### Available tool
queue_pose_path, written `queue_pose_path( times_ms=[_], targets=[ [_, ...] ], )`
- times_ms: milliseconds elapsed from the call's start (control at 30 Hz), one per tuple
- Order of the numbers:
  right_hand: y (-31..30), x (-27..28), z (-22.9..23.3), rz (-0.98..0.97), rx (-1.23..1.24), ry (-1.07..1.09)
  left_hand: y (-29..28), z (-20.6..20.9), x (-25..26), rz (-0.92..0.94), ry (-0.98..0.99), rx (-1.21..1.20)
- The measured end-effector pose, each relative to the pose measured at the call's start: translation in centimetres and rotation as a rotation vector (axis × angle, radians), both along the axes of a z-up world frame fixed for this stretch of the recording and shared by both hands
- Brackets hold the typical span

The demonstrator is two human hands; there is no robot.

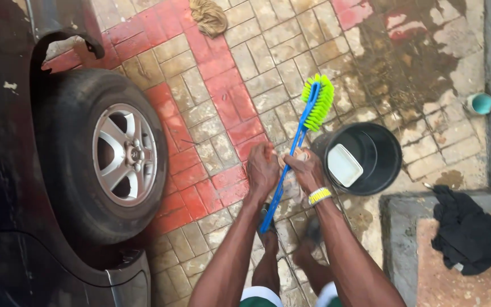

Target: Washing the front grille and bumper of a car using a bucket, detergent, and a cloth.

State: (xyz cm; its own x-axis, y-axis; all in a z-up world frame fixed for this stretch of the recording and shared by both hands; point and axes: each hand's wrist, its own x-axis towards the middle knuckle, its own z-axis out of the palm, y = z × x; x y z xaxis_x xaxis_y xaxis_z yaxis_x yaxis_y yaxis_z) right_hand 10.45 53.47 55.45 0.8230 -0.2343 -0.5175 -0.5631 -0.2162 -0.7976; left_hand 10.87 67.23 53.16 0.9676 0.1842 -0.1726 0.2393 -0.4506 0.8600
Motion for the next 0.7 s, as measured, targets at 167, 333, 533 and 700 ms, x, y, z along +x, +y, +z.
queue_pose_path(
  times_ms=[167, 333, 533, 700],
  targets=[
    [2.9, 7.9, 0.6, 0.029, 0.048, 0.009, 3.2, 0.0, 8.7, 0.003, 0.001, 0.021],
    [4.0, 15.1, -1.1, 0.084, -0.030, 0.019, 4.9, -2.4, 16.7, 0.001, 0.002, 0.007],
    [5.9, 27.6, -3.4, 0.083, -0.112, 0.029, 7.7, -7.8, 29.7, -0.098, -0.024, 0.128],
    [8.2, 37.1, -6.4, 0.112, -0.272, 0.034, 9.8, -10.8, 40.1, -0.087, -0.042, 0.207]
  ],
)
